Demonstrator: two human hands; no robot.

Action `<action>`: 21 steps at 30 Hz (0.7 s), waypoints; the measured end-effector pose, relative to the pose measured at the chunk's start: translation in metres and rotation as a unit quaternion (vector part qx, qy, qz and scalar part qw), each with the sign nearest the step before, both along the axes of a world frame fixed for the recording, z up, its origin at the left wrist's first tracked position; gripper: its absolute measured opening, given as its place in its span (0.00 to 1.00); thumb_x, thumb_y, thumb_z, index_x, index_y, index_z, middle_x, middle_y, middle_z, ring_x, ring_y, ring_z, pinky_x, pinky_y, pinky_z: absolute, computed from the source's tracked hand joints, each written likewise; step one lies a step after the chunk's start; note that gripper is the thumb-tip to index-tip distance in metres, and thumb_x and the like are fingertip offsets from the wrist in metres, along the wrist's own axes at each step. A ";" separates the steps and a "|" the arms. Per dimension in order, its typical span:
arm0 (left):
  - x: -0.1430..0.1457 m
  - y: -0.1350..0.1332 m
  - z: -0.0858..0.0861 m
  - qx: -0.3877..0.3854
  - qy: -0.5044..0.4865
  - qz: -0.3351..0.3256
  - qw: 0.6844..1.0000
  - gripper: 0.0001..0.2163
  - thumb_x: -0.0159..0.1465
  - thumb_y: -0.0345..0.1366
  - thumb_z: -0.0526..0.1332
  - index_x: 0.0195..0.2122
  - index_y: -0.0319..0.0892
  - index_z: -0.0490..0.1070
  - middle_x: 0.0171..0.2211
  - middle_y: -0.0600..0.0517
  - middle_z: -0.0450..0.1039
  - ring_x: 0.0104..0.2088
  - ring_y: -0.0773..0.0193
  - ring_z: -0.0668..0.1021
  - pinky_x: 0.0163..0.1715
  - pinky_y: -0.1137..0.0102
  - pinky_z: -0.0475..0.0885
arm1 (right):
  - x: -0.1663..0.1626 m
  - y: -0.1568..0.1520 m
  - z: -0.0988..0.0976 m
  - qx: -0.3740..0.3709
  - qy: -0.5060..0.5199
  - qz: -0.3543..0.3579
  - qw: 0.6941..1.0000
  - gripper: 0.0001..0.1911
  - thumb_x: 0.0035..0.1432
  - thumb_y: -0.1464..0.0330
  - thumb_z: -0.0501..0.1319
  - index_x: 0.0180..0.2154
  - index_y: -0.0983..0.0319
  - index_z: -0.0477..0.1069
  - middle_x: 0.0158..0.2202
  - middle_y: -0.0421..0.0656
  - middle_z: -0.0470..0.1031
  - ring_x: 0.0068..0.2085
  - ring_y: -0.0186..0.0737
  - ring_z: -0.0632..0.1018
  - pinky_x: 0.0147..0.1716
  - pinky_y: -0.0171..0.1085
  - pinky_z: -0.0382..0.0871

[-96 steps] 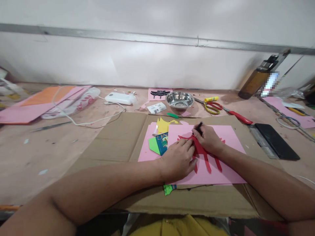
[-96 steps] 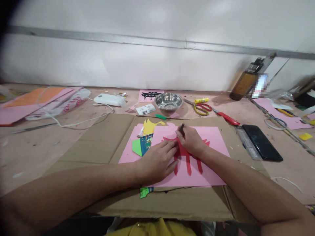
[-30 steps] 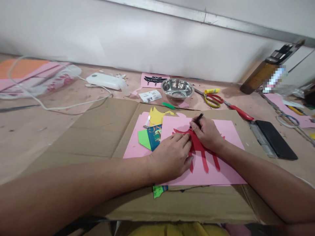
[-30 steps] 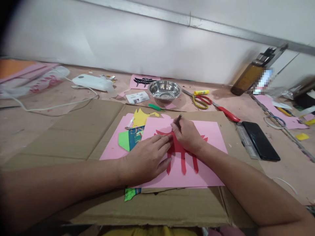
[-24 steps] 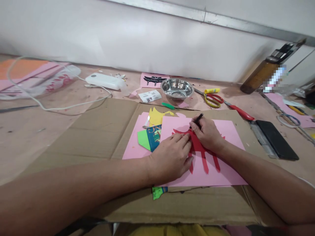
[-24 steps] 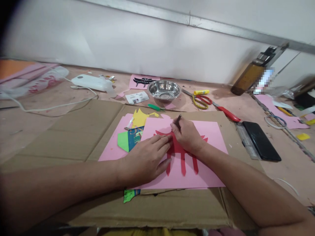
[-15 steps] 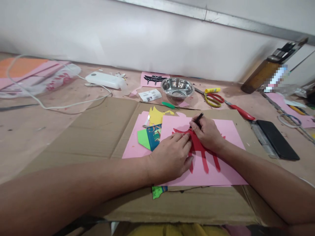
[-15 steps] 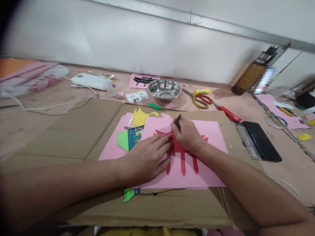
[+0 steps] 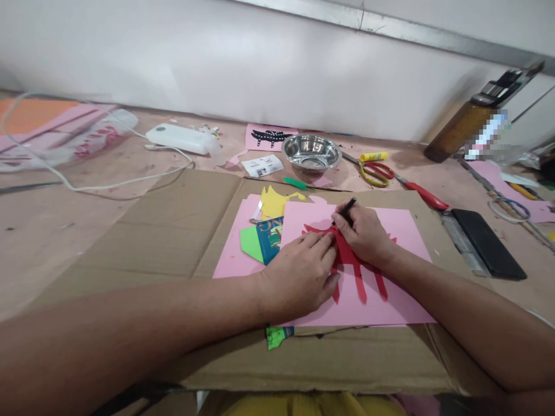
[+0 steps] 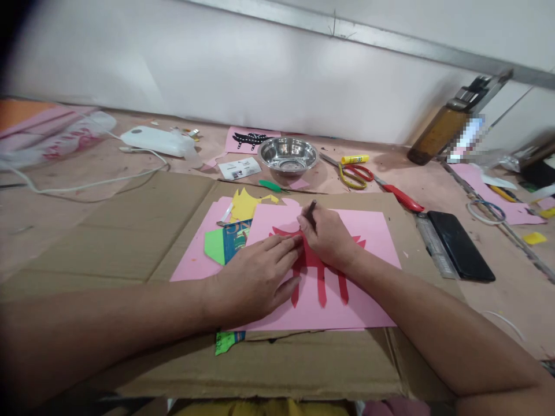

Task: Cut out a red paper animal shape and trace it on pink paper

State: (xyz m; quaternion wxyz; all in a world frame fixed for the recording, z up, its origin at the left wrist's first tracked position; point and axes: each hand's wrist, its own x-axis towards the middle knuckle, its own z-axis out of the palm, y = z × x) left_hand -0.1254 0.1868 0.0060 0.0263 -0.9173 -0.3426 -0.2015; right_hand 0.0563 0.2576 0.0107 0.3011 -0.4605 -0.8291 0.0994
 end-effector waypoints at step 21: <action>0.000 0.001 0.000 0.000 0.016 0.003 1.000 0.19 0.68 0.41 0.56 0.51 0.29 0.73 0.52 0.36 0.75 0.51 0.48 0.77 0.53 0.57 0.73 | 0.001 0.000 -0.003 0.007 0.005 -0.012 1.000 0.11 0.64 0.65 0.53 0.36 0.64 0.71 0.31 0.48 0.77 0.32 0.42 0.77 0.32 0.38 0.65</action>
